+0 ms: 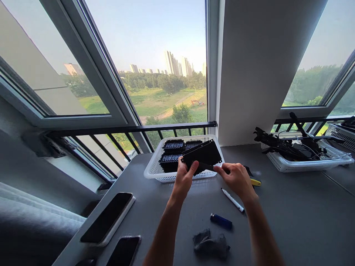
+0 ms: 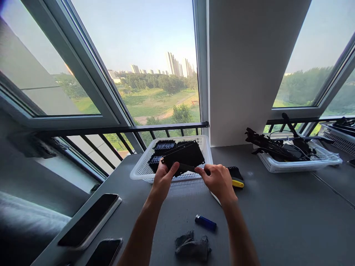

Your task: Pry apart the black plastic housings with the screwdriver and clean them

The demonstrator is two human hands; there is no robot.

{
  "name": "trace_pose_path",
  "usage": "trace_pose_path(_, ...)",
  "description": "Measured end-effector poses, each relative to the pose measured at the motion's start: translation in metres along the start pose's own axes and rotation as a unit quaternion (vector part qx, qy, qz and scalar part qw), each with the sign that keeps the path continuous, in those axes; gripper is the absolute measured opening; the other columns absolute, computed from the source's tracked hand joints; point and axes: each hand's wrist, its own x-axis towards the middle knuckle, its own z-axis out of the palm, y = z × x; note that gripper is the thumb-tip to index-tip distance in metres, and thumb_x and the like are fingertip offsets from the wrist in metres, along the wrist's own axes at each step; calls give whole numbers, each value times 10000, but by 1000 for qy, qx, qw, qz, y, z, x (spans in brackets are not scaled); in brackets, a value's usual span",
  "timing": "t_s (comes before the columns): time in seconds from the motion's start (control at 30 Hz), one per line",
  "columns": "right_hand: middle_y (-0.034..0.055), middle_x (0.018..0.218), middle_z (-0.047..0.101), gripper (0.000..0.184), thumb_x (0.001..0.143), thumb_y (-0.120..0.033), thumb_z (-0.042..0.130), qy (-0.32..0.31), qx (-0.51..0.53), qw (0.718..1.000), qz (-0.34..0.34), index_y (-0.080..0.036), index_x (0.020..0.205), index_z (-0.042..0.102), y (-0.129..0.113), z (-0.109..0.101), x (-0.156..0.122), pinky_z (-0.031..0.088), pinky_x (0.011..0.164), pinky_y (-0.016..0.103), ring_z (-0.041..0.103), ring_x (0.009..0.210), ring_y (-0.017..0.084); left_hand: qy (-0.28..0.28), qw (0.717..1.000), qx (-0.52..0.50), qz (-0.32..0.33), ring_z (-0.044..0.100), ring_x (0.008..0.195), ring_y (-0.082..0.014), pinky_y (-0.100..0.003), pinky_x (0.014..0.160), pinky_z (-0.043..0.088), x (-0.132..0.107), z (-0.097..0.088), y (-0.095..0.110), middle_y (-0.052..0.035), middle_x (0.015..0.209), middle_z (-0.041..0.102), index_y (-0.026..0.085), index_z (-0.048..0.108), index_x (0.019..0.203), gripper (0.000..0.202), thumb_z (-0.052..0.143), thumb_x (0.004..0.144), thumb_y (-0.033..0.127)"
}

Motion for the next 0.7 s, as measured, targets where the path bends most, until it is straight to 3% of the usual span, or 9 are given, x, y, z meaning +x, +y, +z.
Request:
trace_pose_path(0.27, 30, 567, 626, 534, 911, -611, 419, 0, 24, 1000, -3, -213, 709, 711, 3, 1, 0, 269, 544, 264, 492, 497, 138, -27, 999, 19, 6, 596, 1029, -208, -328, 925, 444, -2, 0, 1, -37, 1002, 641, 199, 477, 1015, 377, 660, 790, 439)
trace_pose_path(0.57, 13, 517, 562, 574, 913, -625, 391, 7, 6, 1000, 0, -203, 636, 663, 4, -2, 0, 253, 533, 267, 431, 483, 128, 28, 999, 15, -6, 639, 996, -239, -366, 903, 475, -1, 3, 6, -52, 998, 681, 196, 489, 1015, 466, 770, 684, 364)
trace_pose_path(0.7, 13, 511, 554, 595, 910, -639, 376, -1, 15, 1000, -3, -198, 619, 648, 4, -1, 0, 255, 534, 264, 442, 484, 128, 11, 1000, 14, -6, 625, 1030, -230, -356, 931, 458, -1, 2, 6, -56, 1031, 677, 194, 497, 1009, 417, 725, 730, 405)
